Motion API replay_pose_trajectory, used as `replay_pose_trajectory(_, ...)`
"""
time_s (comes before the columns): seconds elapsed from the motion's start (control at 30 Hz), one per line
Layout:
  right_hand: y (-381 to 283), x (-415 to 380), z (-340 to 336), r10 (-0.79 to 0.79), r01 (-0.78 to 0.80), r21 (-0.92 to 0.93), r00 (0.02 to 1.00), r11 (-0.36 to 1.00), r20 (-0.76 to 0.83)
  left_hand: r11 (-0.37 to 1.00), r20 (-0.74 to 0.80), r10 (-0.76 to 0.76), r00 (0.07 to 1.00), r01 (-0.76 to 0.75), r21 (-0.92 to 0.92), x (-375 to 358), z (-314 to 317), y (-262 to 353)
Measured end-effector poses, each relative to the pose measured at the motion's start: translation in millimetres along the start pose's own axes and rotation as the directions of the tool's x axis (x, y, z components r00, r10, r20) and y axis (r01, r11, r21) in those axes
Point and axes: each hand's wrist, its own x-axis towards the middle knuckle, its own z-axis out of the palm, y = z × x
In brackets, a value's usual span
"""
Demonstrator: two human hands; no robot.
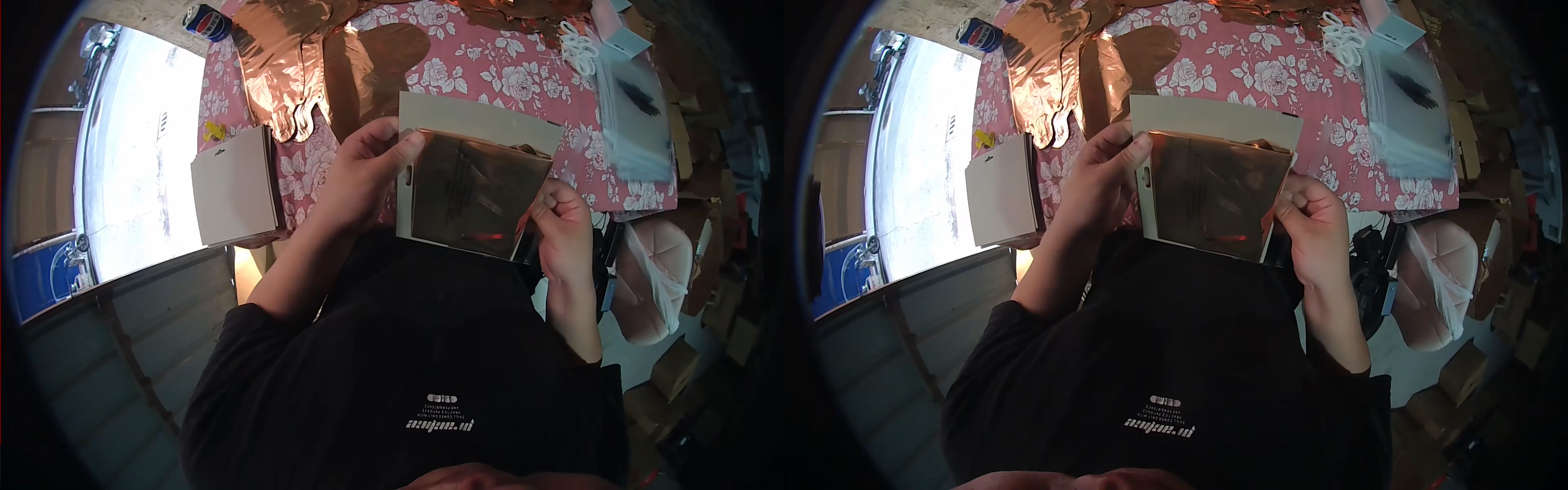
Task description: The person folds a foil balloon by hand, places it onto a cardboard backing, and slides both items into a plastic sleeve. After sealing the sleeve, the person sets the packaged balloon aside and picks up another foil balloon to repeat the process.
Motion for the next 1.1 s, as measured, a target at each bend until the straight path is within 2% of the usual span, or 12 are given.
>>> replay_pose_trajectory(0.1, 0.2, 1.1, -1.3, -0.003, 0.004, 0.062, 1.0, 0.998, -0.018, 0.992, -0.054, -0.074, 0.996, 0.079, 0.1, -5.5, 12.7, -1.3)
replay_pose_trajectory(0.17, -11.8, 0.7, 11.1, 0.17, -0.128, 0.258, 0.974, 0.958, -0.148, 0.995, -0.08, -0.06, 0.995, 0.066, 0.071, -6.8, 15.5, -2.0)
replay_pose_trajectory(0.27, -12.1, -0.4, 11.4, 0.156, -0.12, 0.308, 0.983, 0.944, -0.095, 0.997, -0.142, -0.048, 0.989, 0.057, 0.057, -5.4, 14.3, -1.9)
replay_pose_trajectory(0.33, -3.2, 4.0, 4.8, 0.112, -0.095, 0.204, 0.991, 0.974, -0.072, 0.996, -0.168, -0.047, 0.985, 0.06, 0.071, -2.7, 17.1, -2.5)
replay_pose_trajectory(0.4, 2.7, 4.0, -4.3, 0.083, -0.084, 0.014, 0.996, 0.996, 0.033, 0.997, -0.097, -0.005, 0.995, -0.002, -0.081, -1.9, 22.9, -4.0)
replay_pose_trajectory(0.43, 1.8, 4.0, 5.5, 0.058, -0.056, 0.023, 0.995, 0.998, -0.081, 0.997, -0.091, -0.008, 0.996, 0.001, -0.081, -2.5, 27.2, -4.9)
replay_pose_trajectory(0.53, -2.0, 4.5, 11.3, 0.041, -0.036, 0.042, 0.991, 0.998, -0.127, 0.999, -0.119, -0.041, 0.992, 0.043, 0.01, -3.6, 32.1, -8.2)
replay_pose_trajectory(0.6, -12.3, 5.3, 13.9, 0.131, -0.115, 0.107, 0.98, 0.988, -0.149, 0.958, -0.137, -0.01, 0.991, 0.049, 0.283, -3.6, 21.9, -14.6)
replay_pose_trajectory(0.67, -18.7, 7.3, 15.9, 0.225, -0.196, 0.172, 0.96, 0.965, -0.165, 0.959, -0.134, 0.004, 0.991, 0.034, 0.28, -4.8, 24.7, -14.6)
replay_pose_trajectory(0.77, -11.2, 19.4, 3.8, 0.128, -0.124, 0.058, 0.989, 0.991, -0.076, 0.949, -0.131, 0.019, 0.991, 0.023, 0.313, -7.4, 29.5, -13.8)
replay_pose_trajectory(0.87, -5.8, 24.2, 6.4, 0.032, -0.022, 0.062, 0.987, 0.998, -0.16, 0.953, -0.13, 0.043, 0.991, -0.002, 0.303, -7.2, 37.7, -12.0)
replay_pose_trajectory(1.1, -37.6, 20.1, 26.0, 0.088, -0.06, 0.163, 0.982, 0.985, -0.167, 0.969, -0.19, 0.148, 0.97, -0.104, 0.224, -4.0, 33.8, -9.3)
